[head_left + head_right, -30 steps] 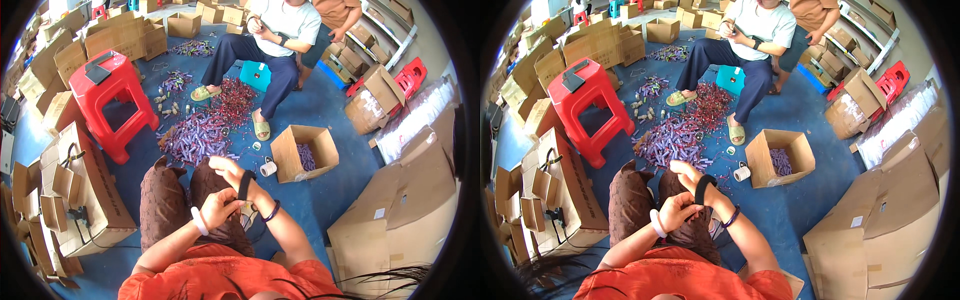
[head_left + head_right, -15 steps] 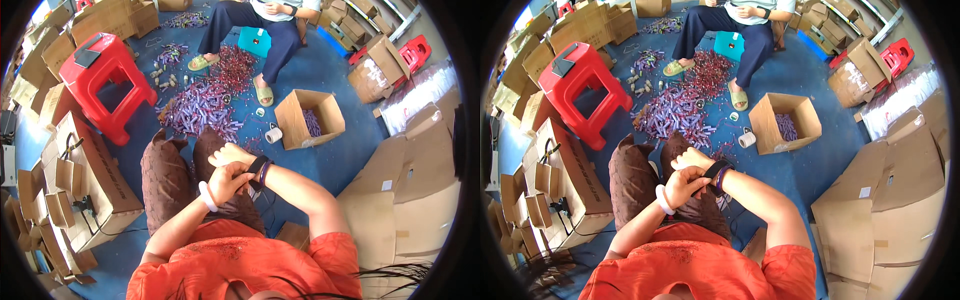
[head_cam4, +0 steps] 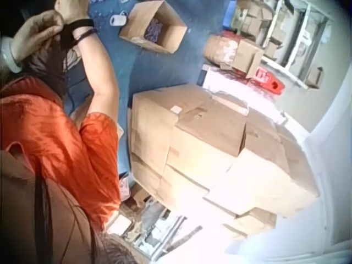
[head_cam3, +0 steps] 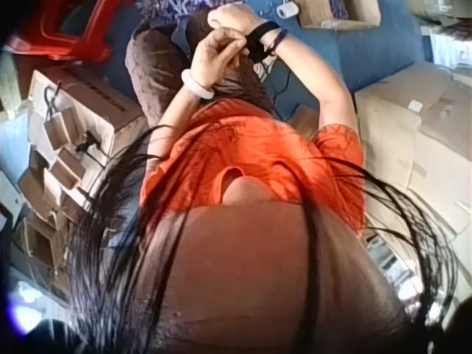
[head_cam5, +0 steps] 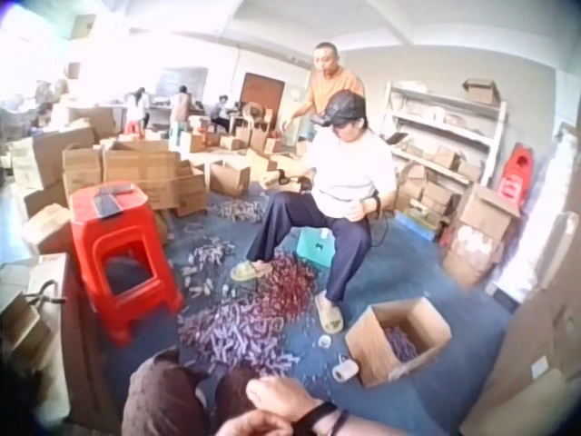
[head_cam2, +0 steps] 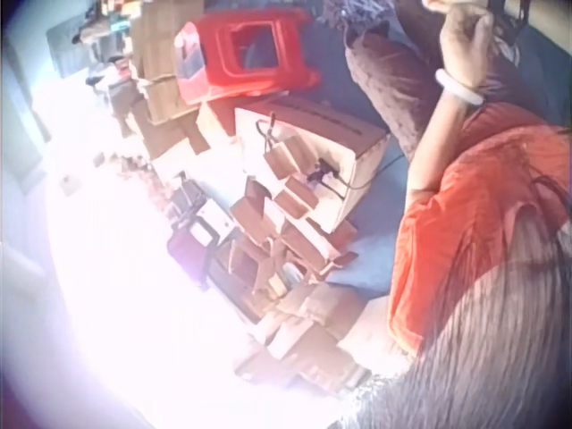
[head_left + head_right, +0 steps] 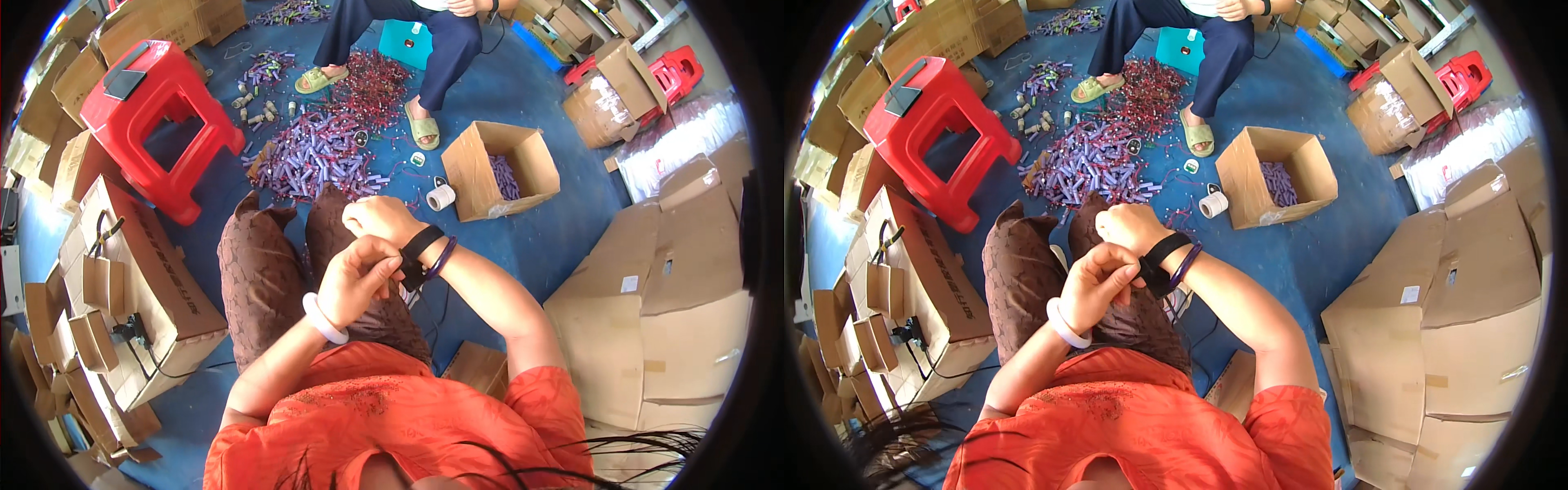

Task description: Using pliers to cut or crimp wires on small purple cylindrical electronic components.

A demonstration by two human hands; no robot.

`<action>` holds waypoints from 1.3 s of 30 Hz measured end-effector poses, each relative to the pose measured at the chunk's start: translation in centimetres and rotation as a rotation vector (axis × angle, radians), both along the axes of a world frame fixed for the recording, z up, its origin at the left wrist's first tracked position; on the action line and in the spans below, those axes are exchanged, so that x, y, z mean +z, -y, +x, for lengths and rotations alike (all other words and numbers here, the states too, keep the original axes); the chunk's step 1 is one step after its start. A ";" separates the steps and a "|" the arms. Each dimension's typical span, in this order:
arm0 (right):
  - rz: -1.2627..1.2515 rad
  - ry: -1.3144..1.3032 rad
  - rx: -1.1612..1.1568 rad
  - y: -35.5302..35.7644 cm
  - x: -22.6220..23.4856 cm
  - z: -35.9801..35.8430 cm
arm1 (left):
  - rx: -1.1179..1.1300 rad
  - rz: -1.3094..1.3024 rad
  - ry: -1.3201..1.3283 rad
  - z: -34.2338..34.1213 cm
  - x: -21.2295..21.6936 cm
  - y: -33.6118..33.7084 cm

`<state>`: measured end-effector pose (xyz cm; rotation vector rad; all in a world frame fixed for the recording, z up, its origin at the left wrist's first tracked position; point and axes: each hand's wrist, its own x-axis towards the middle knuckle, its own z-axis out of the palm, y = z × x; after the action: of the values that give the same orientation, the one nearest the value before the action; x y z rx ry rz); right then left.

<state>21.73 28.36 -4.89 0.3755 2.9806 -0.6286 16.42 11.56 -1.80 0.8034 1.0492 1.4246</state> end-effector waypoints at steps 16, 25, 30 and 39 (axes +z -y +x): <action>0.287 -0.311 0.268 3.9 0.6 1.2 | 0.089 0.575 -0.984 0.7 1.4 0.4; 0.215 -0.116 0.361 5.9 0.2 1.5 | -0.093 0.708 -0.985 -0.3 3.1 1.1; -0.450 -0.416 0.019 6.2 0.6 0.5 | 0.033 0.676 -1.056 -0.7 3.1 1.3; 0.152 0.015 0.320 6.2 -0.3 1.6 | 0.027 0.626 -0.962 -0.1 2.3 1.4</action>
<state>23.31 22.20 -5.19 -0.0894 2.9853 -0.3656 16.28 10.15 0.52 2.0649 1.3026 1.4043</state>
